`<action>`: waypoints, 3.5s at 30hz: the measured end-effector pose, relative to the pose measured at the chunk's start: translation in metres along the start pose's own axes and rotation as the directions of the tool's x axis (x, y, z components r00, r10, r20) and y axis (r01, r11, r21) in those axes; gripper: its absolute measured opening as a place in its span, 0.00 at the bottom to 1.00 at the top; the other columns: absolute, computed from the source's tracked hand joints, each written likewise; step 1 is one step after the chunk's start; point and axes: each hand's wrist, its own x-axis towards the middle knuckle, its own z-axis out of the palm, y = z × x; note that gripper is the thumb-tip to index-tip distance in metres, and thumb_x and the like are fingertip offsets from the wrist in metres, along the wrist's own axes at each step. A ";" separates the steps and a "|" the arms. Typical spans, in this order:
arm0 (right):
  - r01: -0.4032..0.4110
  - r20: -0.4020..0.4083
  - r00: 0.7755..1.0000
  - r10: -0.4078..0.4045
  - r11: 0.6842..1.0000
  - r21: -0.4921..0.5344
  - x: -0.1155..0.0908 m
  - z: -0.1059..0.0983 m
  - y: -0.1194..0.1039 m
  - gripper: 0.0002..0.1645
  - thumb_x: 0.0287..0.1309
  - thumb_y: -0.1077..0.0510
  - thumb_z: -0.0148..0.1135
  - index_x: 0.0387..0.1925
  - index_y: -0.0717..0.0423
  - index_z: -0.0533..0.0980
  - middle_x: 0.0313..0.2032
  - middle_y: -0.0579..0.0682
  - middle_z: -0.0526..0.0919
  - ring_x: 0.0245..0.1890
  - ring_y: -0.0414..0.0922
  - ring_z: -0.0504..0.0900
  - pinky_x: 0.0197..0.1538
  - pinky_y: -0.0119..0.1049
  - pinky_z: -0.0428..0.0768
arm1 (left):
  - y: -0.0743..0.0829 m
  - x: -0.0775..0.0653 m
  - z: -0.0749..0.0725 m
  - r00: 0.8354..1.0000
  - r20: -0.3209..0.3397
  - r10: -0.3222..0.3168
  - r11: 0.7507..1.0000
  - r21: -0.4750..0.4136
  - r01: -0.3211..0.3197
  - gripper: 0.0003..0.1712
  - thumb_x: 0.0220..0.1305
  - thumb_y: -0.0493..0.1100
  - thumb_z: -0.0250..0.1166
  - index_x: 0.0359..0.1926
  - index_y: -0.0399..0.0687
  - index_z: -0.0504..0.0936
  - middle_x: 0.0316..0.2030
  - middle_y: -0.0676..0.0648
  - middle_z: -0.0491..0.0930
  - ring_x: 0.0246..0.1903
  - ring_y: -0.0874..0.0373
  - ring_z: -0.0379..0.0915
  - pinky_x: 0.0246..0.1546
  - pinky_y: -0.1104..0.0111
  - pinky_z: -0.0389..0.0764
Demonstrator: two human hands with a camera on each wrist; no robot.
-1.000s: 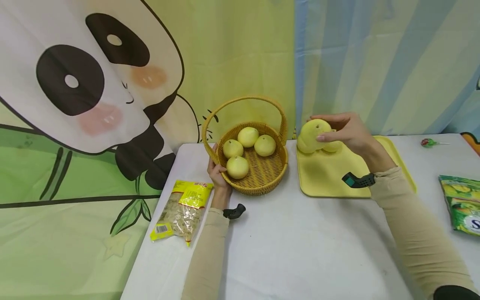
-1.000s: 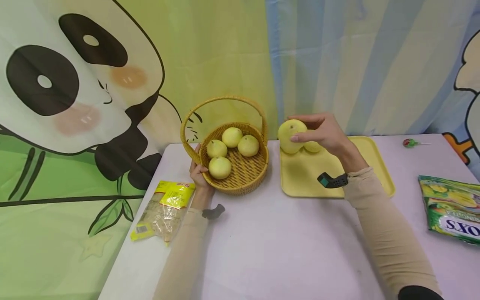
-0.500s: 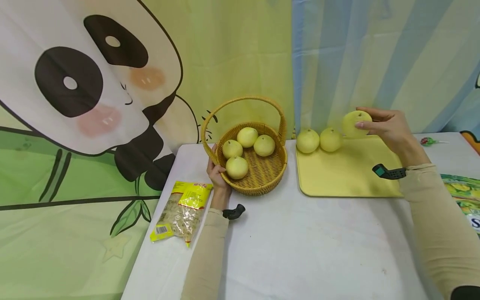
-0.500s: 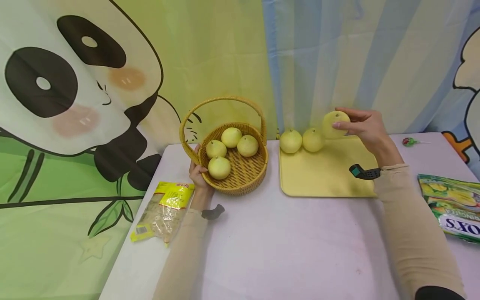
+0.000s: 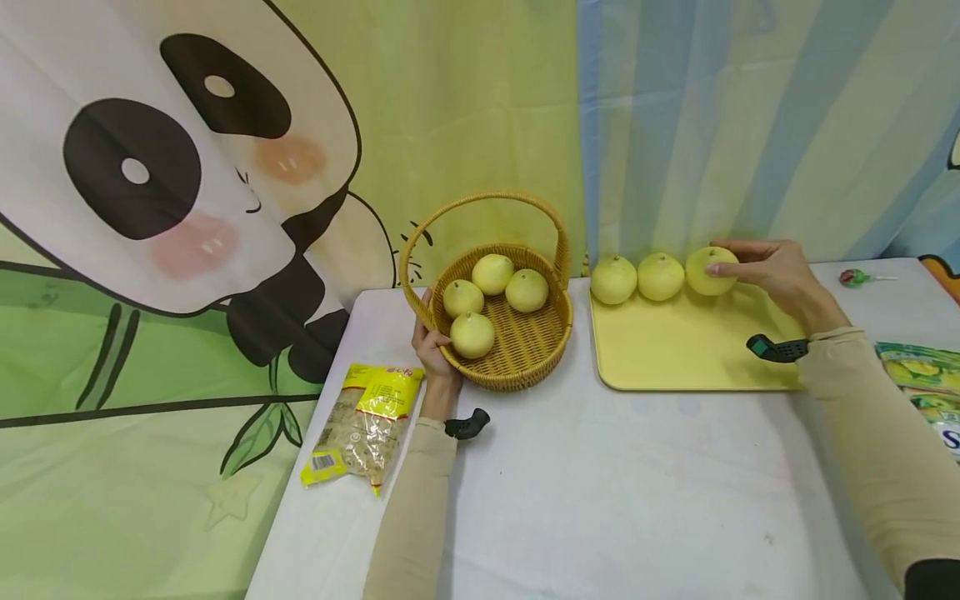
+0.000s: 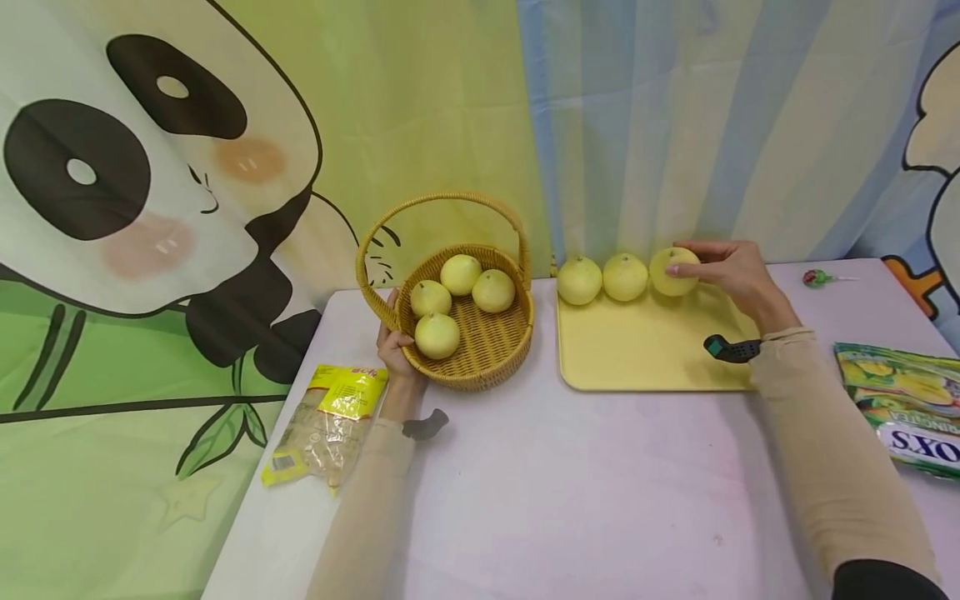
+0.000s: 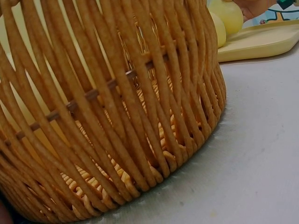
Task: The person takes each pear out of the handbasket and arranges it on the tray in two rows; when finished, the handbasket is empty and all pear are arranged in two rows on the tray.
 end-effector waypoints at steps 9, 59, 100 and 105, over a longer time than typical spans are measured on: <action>-0.028 0.057 0.998 0.032 0.996 -0.085 0.006 0.004 0.010 0.40 0.70 0.45 0.68 0.79 0.44 0.68 0.52 0.18 0.78 0.47 0.30 0.74 0.44 0.26 0.79 | 0.002 0.003 0.000 0.999 -0.024 -0.021 1.000 0.003 0.021 0.55 0.43 0.28 0.40 0.80 0.43 0.67 0.76 0.43 0.71 0.76 0.52 0.64 0.76 0.61 0.62; 0.478 0.362 0.856 -0.370 0.833 -0.278 -0.040 0.118 -0.140 0.24 0.65 0.54 0.74 0.62 0.51 0.83 0.58 0.53 0.88 0.56 0.43 0.86 0.59 0.32 0.83 | 0.000 -0.002 0.001 1.000 -0.002 0.000 1.000 0.011 0.000 0.54 0.44 0.28 0.42 0.79 0.45 0.67 0.78 0.43 0.68 0.78 0.50 0.61 0.80 0.56 0.58; 0.113 0.446 0.895 0.030 0.950 -0.291 0.022 0.275 -0.145 0.55 0.66 0.62 0.69 0.83 0.63 0.48 0.80 0.69 0.56 0.80 0.64 0.59 0.77 0.57 0.66 | -0.003 0.000 -0.002 1.000 -0.025 -0.004 0.999 0.043 0.005 0.55 0.42 0.29 0.42 0.80 0.42 0.66 0.77 0.46 0.69 0.78 0.52 0.62 0.80 0.56 0.57; 0.080 0.424 0.906 0.021 0.972 -0.221 0.022 0.284 -0.137 0.56 0.63 0.58 0.74 0.80 0.68 0.50 0.77 0.70 0.59 0.76 0.64 0.63 0.75 0.56 0.68 | -0.001 0.002 -0.004 1.000 -0.017 0.001 0.999 0.051 0.000 0.55 0.42 0.29 0.43 0.80 0.42 0.66 0.77 0.47 0.69 0.78 0.52 0.62 0.80 0.56 0.57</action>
